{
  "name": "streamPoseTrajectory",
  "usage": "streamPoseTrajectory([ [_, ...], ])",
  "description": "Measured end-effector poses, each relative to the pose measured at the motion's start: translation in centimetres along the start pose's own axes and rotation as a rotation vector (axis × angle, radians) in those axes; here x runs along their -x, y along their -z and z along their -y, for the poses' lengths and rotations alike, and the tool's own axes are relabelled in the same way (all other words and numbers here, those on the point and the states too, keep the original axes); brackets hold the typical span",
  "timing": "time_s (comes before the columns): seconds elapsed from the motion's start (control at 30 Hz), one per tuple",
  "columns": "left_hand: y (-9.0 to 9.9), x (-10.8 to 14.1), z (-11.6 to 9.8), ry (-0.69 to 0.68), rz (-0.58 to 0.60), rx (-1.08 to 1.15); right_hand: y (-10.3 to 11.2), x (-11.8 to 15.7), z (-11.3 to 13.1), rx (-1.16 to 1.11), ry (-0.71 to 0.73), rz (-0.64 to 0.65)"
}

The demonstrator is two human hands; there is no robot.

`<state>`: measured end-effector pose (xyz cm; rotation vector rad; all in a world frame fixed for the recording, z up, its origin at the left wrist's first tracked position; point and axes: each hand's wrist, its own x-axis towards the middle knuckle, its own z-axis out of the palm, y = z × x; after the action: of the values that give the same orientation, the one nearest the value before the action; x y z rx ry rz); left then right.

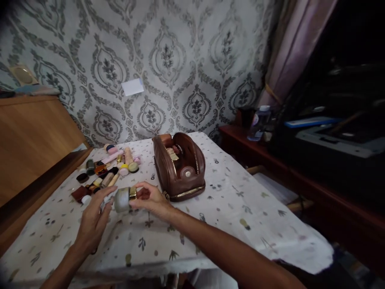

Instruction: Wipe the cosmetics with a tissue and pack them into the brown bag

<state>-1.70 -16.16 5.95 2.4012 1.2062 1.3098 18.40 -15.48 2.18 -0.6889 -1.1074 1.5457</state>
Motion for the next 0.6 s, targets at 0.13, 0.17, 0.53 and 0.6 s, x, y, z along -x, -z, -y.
streamPoseTrajectory([
  [0.13,-0.3,-0.7,0.3,0.368,0.06,0.224,-0.3,0.3,0.6,0.021,-0.002,0.093],
  [0.17,-0.4,-0.7,0.2,0.458,0.061,0.3,-0.4,0.3,0.7,0.019,0.007,0.111],
  [0.53,-0.3,0.1,-1.4,1.088,0.233,0.813,0.0,1.2,2.6,0.639,0.638,0.169],
  [0.6,0.4,-0.4,-2.2,1.139,0.251,0.818,0.1,1.4,4.1,0.865,0.783,0.184],
])
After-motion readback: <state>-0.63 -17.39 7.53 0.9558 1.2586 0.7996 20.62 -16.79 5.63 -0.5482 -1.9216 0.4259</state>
